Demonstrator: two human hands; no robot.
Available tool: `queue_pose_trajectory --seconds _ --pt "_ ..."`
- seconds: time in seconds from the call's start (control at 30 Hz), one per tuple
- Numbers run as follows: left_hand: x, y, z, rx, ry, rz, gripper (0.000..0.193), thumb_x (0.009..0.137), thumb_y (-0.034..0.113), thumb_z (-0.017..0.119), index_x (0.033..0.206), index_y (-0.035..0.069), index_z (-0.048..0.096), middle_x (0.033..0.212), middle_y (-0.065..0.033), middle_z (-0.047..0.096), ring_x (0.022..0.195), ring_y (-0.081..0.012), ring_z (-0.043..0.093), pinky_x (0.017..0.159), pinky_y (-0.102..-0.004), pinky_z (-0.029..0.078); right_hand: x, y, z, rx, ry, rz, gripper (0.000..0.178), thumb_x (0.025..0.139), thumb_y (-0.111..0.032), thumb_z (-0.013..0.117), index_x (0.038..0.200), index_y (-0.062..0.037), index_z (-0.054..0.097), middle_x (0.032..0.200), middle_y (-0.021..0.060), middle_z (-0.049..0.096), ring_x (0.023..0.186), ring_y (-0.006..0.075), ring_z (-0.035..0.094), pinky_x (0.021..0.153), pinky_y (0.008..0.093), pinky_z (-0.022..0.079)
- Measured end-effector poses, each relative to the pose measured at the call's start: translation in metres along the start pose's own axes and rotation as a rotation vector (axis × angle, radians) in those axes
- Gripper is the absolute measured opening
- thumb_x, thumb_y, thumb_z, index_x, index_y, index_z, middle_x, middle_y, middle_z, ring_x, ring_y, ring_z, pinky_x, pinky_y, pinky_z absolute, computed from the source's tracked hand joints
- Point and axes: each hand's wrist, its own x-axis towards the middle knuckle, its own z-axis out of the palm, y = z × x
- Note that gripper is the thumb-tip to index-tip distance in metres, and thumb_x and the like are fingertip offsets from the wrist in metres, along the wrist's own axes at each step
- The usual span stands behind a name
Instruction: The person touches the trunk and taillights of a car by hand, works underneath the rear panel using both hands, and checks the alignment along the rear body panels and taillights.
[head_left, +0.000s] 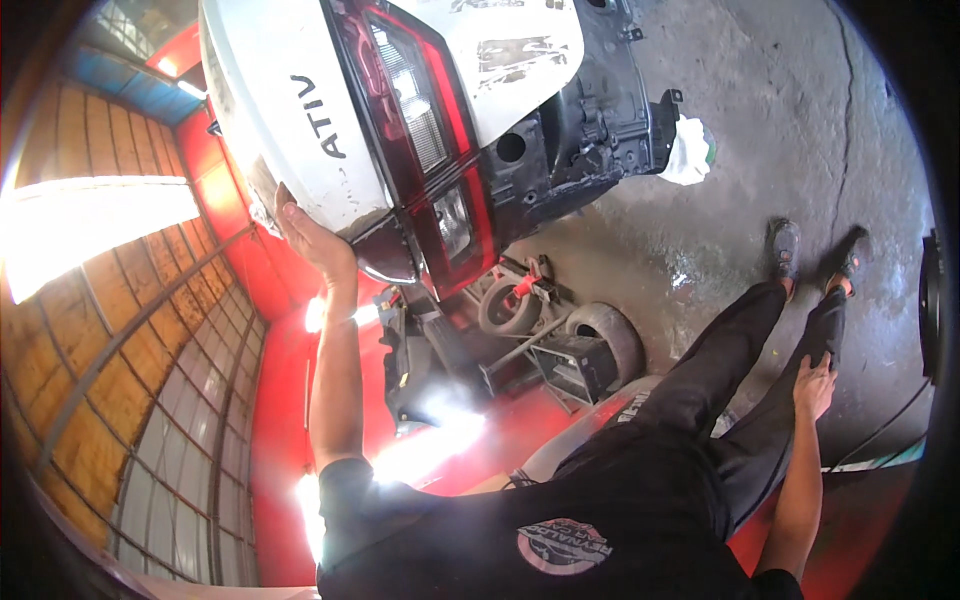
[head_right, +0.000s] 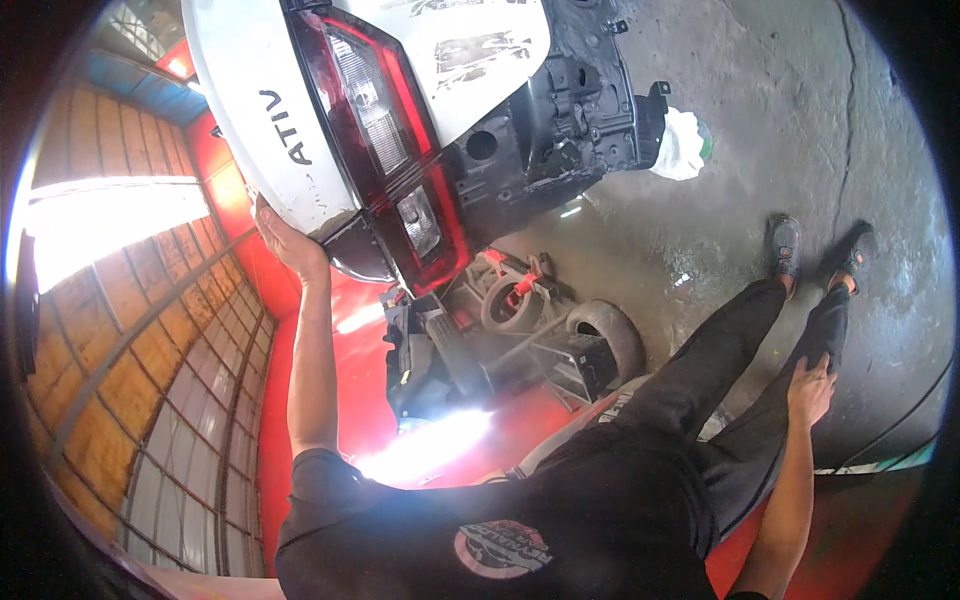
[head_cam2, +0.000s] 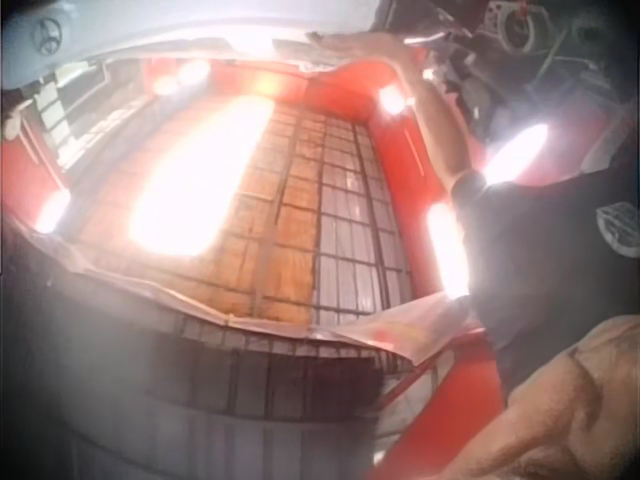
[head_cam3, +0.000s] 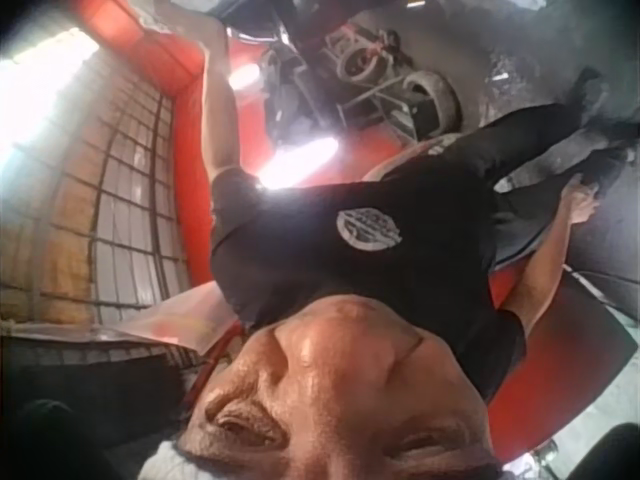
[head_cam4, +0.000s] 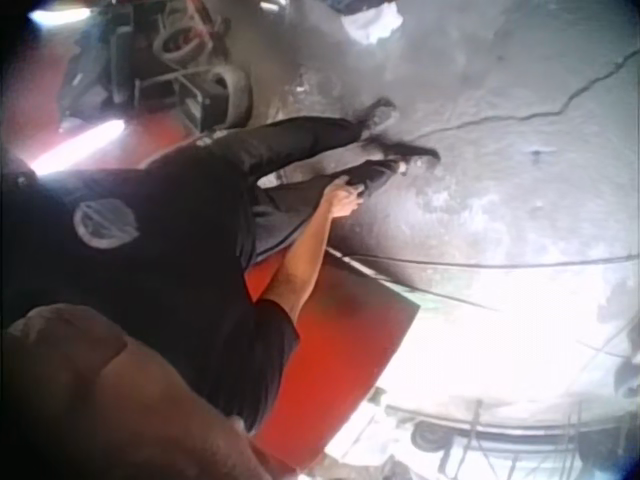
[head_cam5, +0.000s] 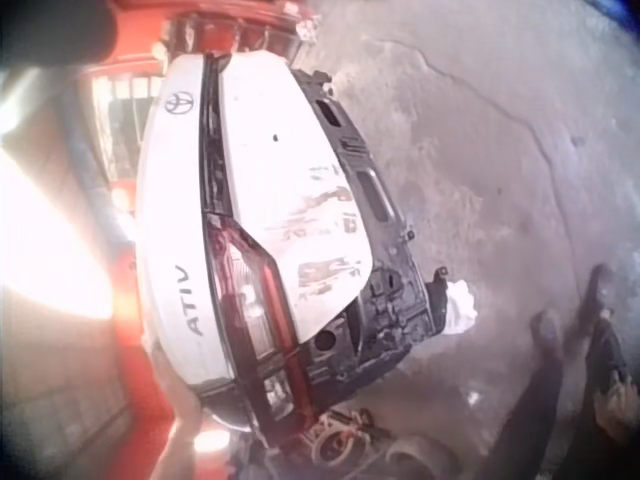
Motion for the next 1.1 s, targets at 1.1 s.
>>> queue_pose_trajectory --seconds 1.1 --pt "-0.001 0.002 0.002 0.066 -0.01 -0.019 0.052 0.105 0.034 0.03 0.134 -0.005 0.05 0.128 -0.0196 0.053 0.116 -0.0288 0.052 0.1 -0.0404 0.041 0.02 -0.001 0.02 -0.053 -0.062 0.059 0.057 0.099 -0.05 0.046 0.14 -0.0106 0.05 0.132 0.0267 0.052 0.114 0.044 0.058 0.094 0.0514 0.05"
